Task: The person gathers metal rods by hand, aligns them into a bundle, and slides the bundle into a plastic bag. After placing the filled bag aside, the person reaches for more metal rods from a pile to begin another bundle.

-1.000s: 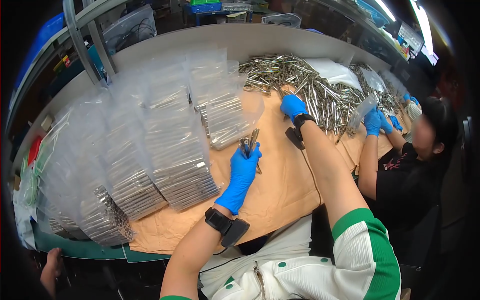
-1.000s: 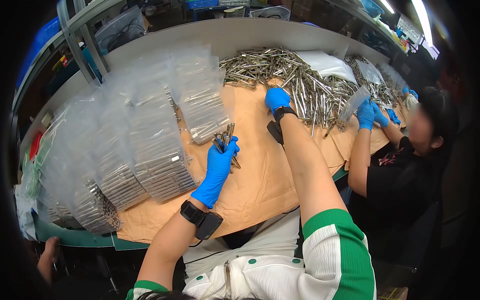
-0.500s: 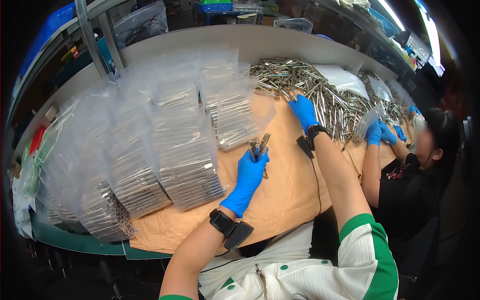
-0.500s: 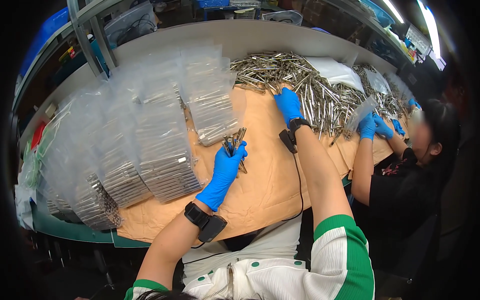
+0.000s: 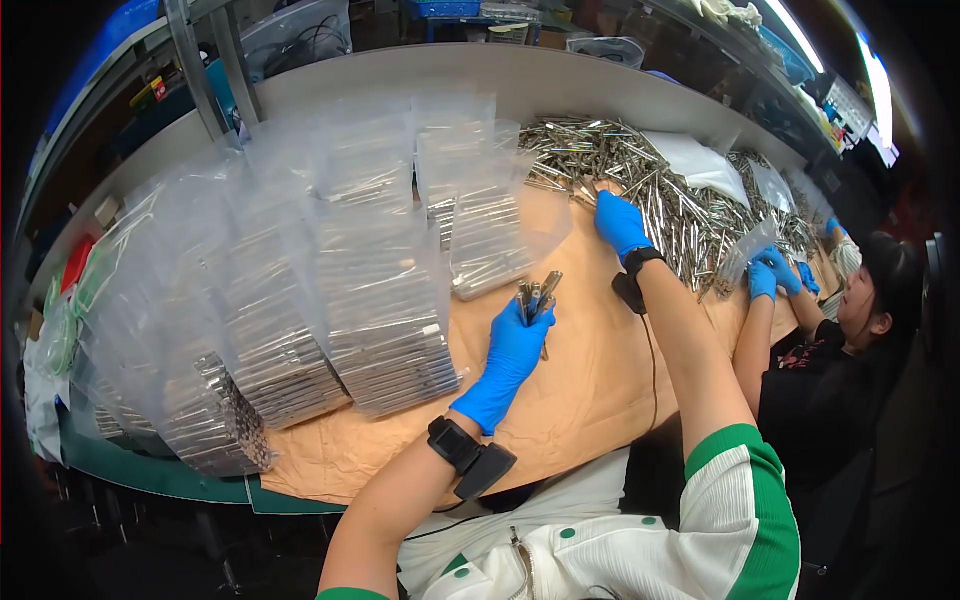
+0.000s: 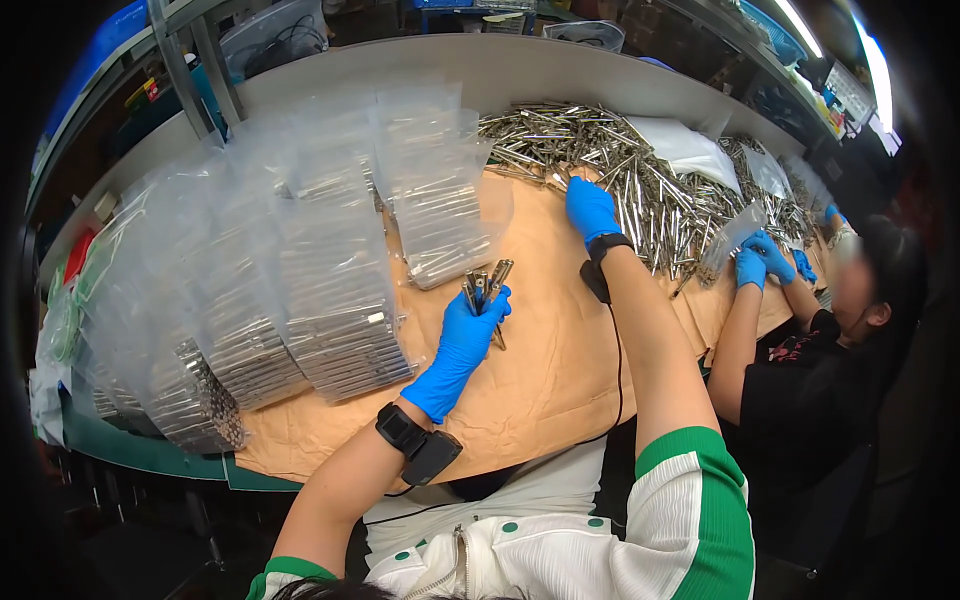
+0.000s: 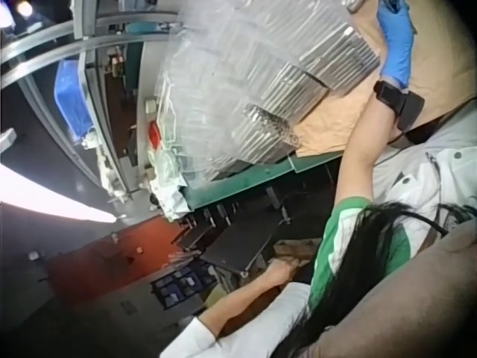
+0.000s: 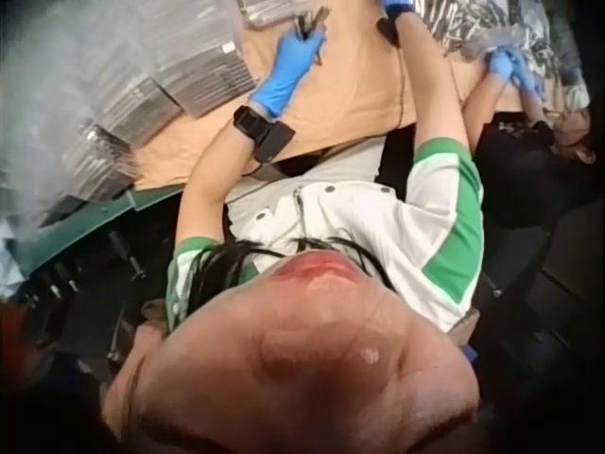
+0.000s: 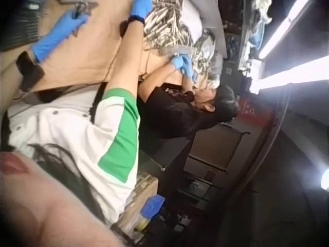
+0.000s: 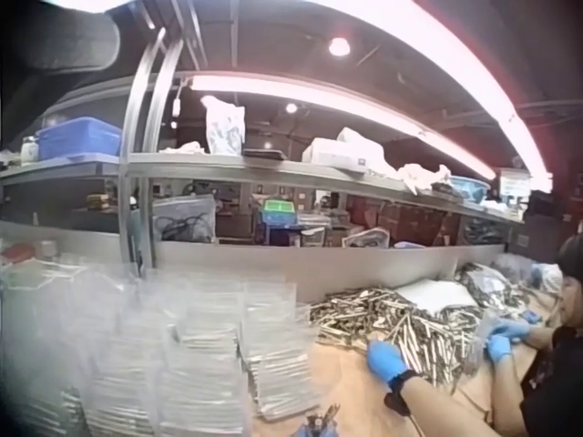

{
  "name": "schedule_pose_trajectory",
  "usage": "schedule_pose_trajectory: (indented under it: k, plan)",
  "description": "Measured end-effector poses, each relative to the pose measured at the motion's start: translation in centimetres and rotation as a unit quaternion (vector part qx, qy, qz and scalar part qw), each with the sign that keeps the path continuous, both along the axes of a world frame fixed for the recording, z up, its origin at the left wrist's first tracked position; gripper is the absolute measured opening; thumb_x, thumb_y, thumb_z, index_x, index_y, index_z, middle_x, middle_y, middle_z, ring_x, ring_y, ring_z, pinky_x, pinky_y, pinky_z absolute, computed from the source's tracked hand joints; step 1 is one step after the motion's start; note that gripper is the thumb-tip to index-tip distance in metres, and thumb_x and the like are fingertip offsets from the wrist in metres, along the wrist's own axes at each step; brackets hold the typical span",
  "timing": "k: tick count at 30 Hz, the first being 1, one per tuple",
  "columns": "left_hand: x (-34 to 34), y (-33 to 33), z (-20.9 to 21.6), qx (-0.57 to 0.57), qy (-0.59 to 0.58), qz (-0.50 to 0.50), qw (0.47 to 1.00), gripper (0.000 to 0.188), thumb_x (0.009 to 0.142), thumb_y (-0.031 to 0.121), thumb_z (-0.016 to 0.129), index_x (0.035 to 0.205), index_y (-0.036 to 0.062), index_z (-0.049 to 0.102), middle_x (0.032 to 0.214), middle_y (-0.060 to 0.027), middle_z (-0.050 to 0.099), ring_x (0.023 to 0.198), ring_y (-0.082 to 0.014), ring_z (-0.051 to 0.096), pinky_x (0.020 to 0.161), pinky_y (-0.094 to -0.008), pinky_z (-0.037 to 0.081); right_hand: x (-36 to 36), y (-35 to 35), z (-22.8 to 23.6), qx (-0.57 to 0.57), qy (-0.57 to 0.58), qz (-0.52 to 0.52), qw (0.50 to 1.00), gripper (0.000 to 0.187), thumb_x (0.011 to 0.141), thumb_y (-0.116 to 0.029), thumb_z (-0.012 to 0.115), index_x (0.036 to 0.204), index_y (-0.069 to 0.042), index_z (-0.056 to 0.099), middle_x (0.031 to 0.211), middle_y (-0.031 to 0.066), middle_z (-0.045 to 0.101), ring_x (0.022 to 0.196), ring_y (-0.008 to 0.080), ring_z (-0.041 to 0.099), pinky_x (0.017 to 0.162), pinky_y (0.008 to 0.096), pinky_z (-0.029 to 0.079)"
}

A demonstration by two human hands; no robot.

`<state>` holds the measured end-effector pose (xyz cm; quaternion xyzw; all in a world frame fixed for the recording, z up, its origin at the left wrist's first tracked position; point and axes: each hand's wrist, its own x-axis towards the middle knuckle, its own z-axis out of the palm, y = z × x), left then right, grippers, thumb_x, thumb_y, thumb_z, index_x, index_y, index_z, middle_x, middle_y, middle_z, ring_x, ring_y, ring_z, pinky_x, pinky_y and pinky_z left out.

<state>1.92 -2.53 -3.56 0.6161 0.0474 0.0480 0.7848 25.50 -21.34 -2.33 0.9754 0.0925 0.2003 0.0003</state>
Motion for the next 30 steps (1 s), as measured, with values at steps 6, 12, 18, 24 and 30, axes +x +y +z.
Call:
schedule_pose_trajectory:
  k: [6, 12, 18, 24, 30]
  plan:
    - [-0.6, -1.0, 1.0, 0.053, -0.028, -0.024, 0.998, 0.019, 0.08, 0.012, 0.06, 0.094, 0.0008, 0.054, 0.067, -0.0036, 0.054, 0.063, -0.0114, 0.053, 0.057, -0.0255, 0.044, -2.2, -2.3, 1.6, -0.026, 0.106, -0.044, 0.993, 0.025, 0.079, -0.018, 0.051, 0.101, -0.006, 0.052, 0.08, 0.0161, 0.06, 0.072, 0.0304, 0.06, 0.06, 0.0399, 0.048]
    - [-0.3, -0.3, 0.5, 0.176, -0.24, 0.036, 0.954, 0.021, 0.08, 0.007, 0.058, 0.101, 0.0033, 0.052, 0.083, -0.0065, 0.059, 0.072, -0.016, 0.056, 0.064, -0.0284, 0.045, -14.4, 1.3, 6.4, 0.499, 0.474, 0.106, 0.718, 0.021, 0.082, -0.024, 0.055, 0.09, -0.005, 0.058, 0.066, -0.0006, 0.052, 0.045, 0.0043, 0.037, 0.039, 0.0179, 0.026]
    - [-0.8, -0.1, 1.2, 0.3, -0.211, -0.077, 0.927, 0.026, 0.079, 0.001, 0.053, 0.105, 0.0027, 0.048, 0.09, -0.0143, 0.059, 0.084, -0.0281, 0.059, 0.072, -0.0315, 0.046, -21.1, 2.6, 8.7, 0.551, 0.533, 0.118, 0.631, 0.021, 0.086, -0.023, 0.051, 0.094, -0.005, 0.058, 0.068, -0.0005, 0.052, 0.043, 0.0033, 0.034, 0.038, 0.0165, 0.024]
    - [-0.8, -0.6, 0.9, 0.085, -0.139, -0.07, 0.984, 0.025, 0.082, 0.003, 0.052, 0.106, 0.0015, 0.048, 0.088, -0.0105, 0.06, 0.082, -0.0212, 0.059, 0.071, -0.0297, 0.046, -20.5, 2.9, 6.6, 0.593, 0.411, 0.213, 0.659, 0.025, 0.09, -0.023, 0.045, 0.104, -0.005, 0.054, 0.078, 0.0001, 0.056, 0.065, 0.0055, 0.05, 0.055, 0.0168, 0.039]
    - [-0.2, -0.4, 0.4, 0.021, -0.185, 0.026, 0.982, 0.029, 0.083, 0.004, 0.053, 0.112, 0.0017, 0.048, 0.089, -0.0064, 0.059, 0.08, -0.0104, 0.055, 0.069, -0.0249, 0.046, -20.9, 6.1, 3.3, 0.651, 0.238, 0.276, 0.665, 0.029, 0.093, -0.024, 0.041, 0.113, -0.005, 0.05, 0.093, 0.0013, 0.056, 0.085, 0.0081, 0.051, 0.077, 0.0215, 0.04]
